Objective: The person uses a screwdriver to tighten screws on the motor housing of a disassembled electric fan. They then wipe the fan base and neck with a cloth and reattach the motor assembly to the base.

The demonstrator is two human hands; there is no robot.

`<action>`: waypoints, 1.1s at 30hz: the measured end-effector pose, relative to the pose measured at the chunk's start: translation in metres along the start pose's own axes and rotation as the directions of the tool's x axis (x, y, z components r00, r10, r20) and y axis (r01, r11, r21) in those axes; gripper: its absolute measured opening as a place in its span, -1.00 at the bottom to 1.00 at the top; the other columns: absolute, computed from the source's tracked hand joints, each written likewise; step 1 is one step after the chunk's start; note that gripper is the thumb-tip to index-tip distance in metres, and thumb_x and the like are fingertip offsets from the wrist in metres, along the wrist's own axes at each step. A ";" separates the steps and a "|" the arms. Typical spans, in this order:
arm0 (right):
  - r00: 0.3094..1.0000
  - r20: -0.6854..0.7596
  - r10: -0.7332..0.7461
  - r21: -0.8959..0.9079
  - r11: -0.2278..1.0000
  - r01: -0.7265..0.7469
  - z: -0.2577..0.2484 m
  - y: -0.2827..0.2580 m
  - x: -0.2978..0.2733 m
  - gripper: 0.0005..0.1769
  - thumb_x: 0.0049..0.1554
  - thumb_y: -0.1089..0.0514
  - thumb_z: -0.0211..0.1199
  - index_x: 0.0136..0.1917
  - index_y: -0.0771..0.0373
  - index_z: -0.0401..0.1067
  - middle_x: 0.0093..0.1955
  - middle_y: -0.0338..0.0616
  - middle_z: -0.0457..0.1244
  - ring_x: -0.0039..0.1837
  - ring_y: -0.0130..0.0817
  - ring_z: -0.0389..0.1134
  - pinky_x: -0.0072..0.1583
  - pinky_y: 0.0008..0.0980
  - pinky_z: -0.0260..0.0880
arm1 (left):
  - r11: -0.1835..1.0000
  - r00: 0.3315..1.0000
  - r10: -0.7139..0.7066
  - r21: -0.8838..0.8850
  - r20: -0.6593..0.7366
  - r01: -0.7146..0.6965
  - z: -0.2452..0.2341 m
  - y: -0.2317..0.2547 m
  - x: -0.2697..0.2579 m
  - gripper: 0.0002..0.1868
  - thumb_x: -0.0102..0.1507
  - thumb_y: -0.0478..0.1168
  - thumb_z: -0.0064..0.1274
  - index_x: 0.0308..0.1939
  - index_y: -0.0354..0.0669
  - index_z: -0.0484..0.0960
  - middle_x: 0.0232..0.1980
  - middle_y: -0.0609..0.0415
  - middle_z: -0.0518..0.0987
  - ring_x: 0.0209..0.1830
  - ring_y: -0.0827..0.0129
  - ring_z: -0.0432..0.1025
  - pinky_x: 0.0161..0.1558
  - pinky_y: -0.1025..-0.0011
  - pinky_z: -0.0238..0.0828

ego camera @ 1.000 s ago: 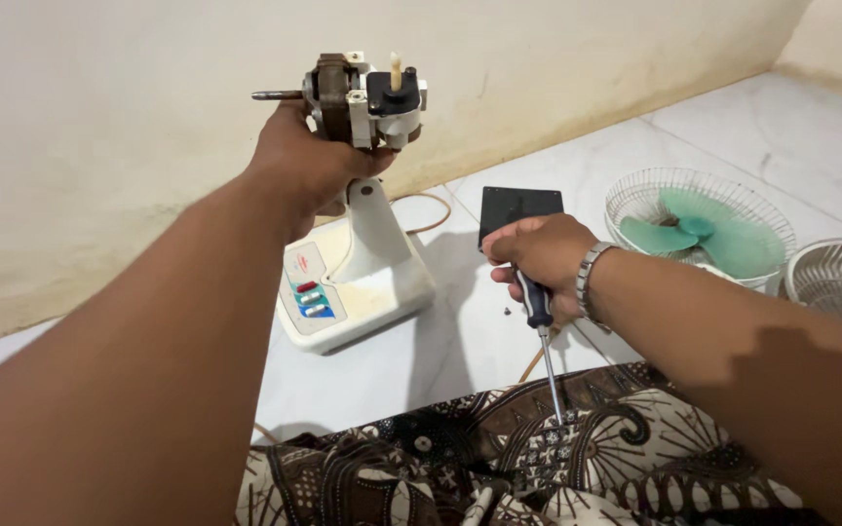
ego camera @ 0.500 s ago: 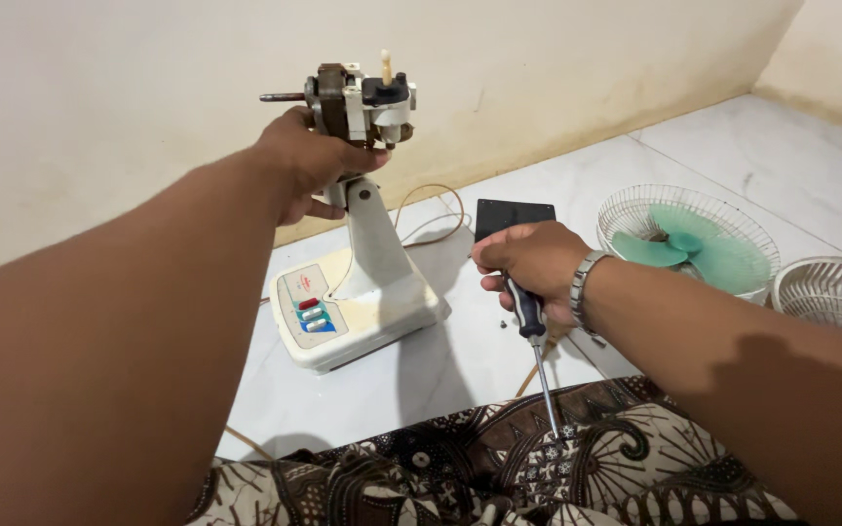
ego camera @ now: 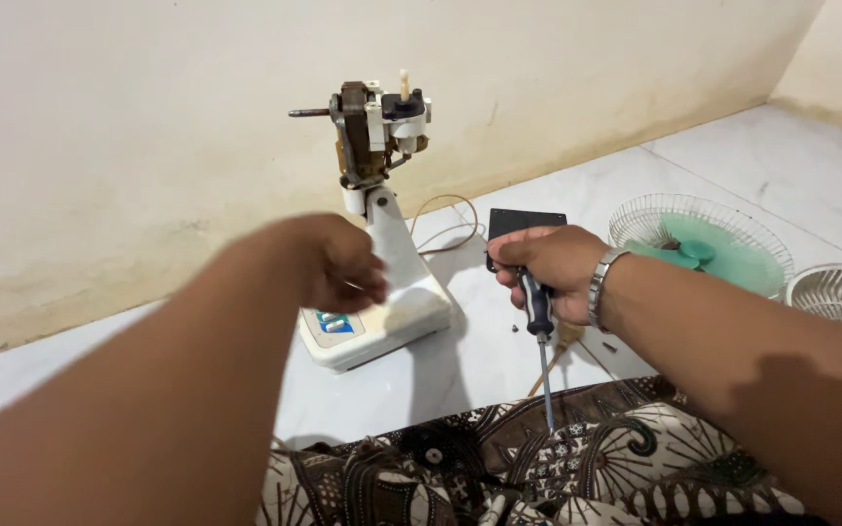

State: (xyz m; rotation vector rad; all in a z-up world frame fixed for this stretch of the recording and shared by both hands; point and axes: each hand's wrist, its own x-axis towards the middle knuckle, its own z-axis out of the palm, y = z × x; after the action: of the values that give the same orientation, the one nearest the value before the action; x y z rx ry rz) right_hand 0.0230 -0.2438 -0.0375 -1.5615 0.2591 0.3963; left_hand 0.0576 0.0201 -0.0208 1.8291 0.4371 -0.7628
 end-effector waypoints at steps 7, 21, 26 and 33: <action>0.992 -0.033 0.126 0.060 0.991 -0.124 -0.028 0.012 0.002 -0.87 0.23 0.23 0.15 0.05 0.24 0.44 -0.28 -0.20 0.27 -0.30 -0.45 0.26 -0.26 -0.46 0.36 | 0.986 0.964 0.159 0.006 0.211 -0.164 0.084 -0.013 0.001 -0.66 0.45 -0.21 -0.32 0.18 -0.18 0.52 0.02 -0.05 0.59 -0.21 0.30 0.51 -0.20 0.36 0.51; 0.952 -0.111 0.286 -0.395 0.866 -0.306 -0.043 0.053 0.059 -0.90 0.20 0.24 0.21 0.00 0.25 0.48 -0.36 -0.18 0.25 -0.40 -0.42 0.21 -0.34 -0.38 0.30 | 0.987 0.944 -0.018 0.156 0.331 -0.036 0.134 -0.038 0.084 -0.42 0.40 -0.38 -0.41 0.51 0.08 0.25 -0.24 -0.03 0.60 -0.42 0.40 0.46 -0.36 0.42 0.40; 0.962 -0.133 0.240 -0.541 0.795 -0.273 -0.025 0.058 0.073 -0.90 0.18 0.28 0.25 -0.02 0.28 0.54 -0.33 -0.14 0.30 -0.35 -0.42 0.29 -0.29 -0.37 0.41 | 0.988 0.939 -0.066 0.154 0.339 0.013 0.152 -0.048 0.108 -0.48 0.48 -0.09 -0.37 0.44 -0.18 0.41 -0.29 0.08 0.56 -0.43 0.43 0.52 -0.42 0.46 0.37; 0.963 -0.160 0.219 -0.690 0.673 -0.268 -0.013 0.058 0.080 -0.88 0.18 0.26 0.26 -0.07 0.28 0.61 -0.30 -0.07 0.35 -0.33 -0.35 0.36 -0.24 -0.33 0.50 | 0.988 0.939 -0.016 0.150 0.343 -0.038 0.154 -0.048 0.121 -0.46 0.42 -0.25 -0.33 0.49 0.18 0.35 -0.27 0.11 0.56 -0.41 0.46 0.51 -0.41 0.47 0.35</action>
State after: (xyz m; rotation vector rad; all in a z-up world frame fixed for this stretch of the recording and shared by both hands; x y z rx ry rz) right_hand 0.0738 -0.2525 -0.1235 -2.3218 0.3992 0.7176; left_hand 0.0708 -0.1109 -0.1730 1.7903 0.1418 -1.1109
